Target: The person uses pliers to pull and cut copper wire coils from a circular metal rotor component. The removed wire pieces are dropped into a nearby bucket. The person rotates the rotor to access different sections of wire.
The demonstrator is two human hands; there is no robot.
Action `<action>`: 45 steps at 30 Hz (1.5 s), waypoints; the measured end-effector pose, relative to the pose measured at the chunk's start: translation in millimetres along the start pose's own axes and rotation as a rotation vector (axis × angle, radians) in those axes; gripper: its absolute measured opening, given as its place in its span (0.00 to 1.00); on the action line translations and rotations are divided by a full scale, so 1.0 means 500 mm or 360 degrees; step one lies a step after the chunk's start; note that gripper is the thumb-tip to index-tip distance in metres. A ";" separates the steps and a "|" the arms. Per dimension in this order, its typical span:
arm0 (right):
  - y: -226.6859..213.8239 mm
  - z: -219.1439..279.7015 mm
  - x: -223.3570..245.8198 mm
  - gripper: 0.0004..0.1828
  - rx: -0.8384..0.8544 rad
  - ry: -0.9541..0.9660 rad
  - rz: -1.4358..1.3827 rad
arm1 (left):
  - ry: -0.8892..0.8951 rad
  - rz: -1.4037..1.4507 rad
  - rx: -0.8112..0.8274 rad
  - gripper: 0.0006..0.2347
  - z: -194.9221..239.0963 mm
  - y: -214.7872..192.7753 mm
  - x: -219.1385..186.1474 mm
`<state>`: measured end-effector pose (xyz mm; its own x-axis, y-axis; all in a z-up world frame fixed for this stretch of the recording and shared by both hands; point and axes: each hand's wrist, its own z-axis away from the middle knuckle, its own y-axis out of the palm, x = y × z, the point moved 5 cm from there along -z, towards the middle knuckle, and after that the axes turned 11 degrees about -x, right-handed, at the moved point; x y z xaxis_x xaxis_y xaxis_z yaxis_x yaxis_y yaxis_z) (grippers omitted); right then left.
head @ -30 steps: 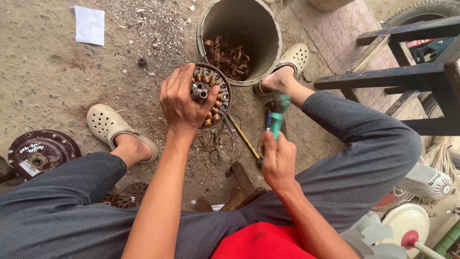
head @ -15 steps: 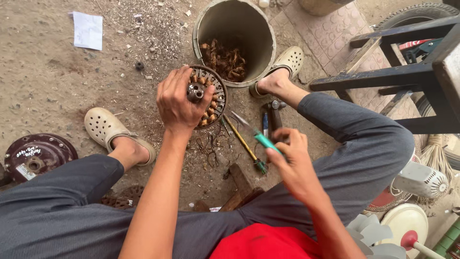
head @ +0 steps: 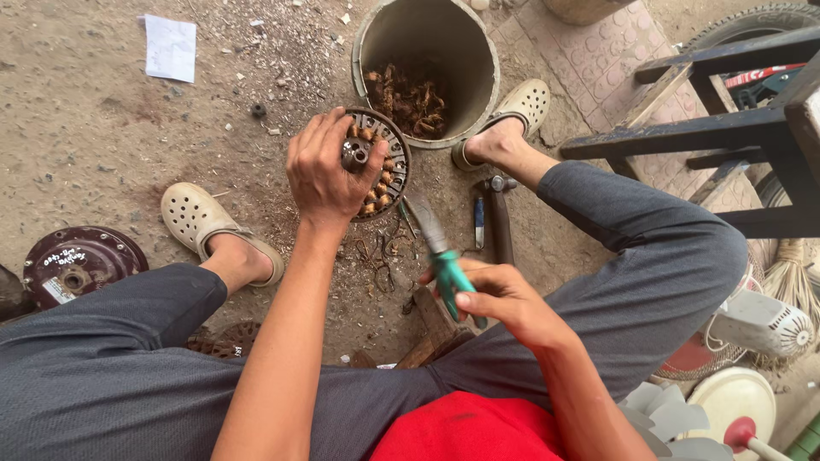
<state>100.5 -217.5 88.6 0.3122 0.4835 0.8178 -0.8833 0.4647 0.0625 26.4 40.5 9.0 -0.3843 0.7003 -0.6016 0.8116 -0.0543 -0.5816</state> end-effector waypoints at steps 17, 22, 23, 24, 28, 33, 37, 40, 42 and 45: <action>0.008 -0.056 -0.182 0.33 -0.0218 0.0242 -0.0375 | -0.0012 0.0012 -0.0003 0.33 -0.005 -0.003 -0.002; 0.001 -0.052 -0.181 0.32 -0.0192 0.0223 -0.0352 | -0.0019 0.0013 0.0000 0.33 -0.009 -0.002 -0.010; 0.001 -0.053 -0.181 0.32 -0.0183 0.0202 -0.0346 | -0.0022 0.0015 -0.0005 0.33 -0.009 -0.005 -0.009; 0.002 -0.054 -0.182 0.32 -0.0175 0.0181 -0.0339 | -0.0025 0.0017 -0.0009 0.34 -0.008 -0.008 -0.008; -0.004 -0.055 -0.185 0.32 -0.0216 0.0196 -0.0347 | -0.0052 0.0055 0.0024 0.34 -0.006 -0.001 -0.004; 0.005 -0.055 -0.175 0.28 -0.0192 0.0089 -0.0215 | -0.0005 0.0003 -0.0007 0.34 0.000 0.006 0.004; 0.011 -0.068 -0.169 0.31 -0.0200 0.0077 -0.0096 | -0.0008 0.0007 -0.0001 0.34 0.003 0.009 0.005; 0.017 -0.095 -0.171 0.29 -0.0257 0.0213 -0.0120 | -0.0019 0.0004 0.0003 0.34 0.002 0.010 0.006; 0.034 -0.117 -0.160 0.26 -0.0235 0.0085 -0.0031 | -0.0016 0.0005 0.0016 0.34 0.004 0.008 0.005; 0.058 -0.132 -0.124 0.25 -0.0366 -0.0290 0.0441 | 0.0029 0.0018 -0.0014 0.34 0.003 0.003 -0.001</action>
<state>78.7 -185.2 2.2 -0.0122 0.4837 0.8751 -0.8175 0.4992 -0.2873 26.9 38.9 7.8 -0.3668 0.7126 -0.5981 0.8199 -0.0561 -0.5697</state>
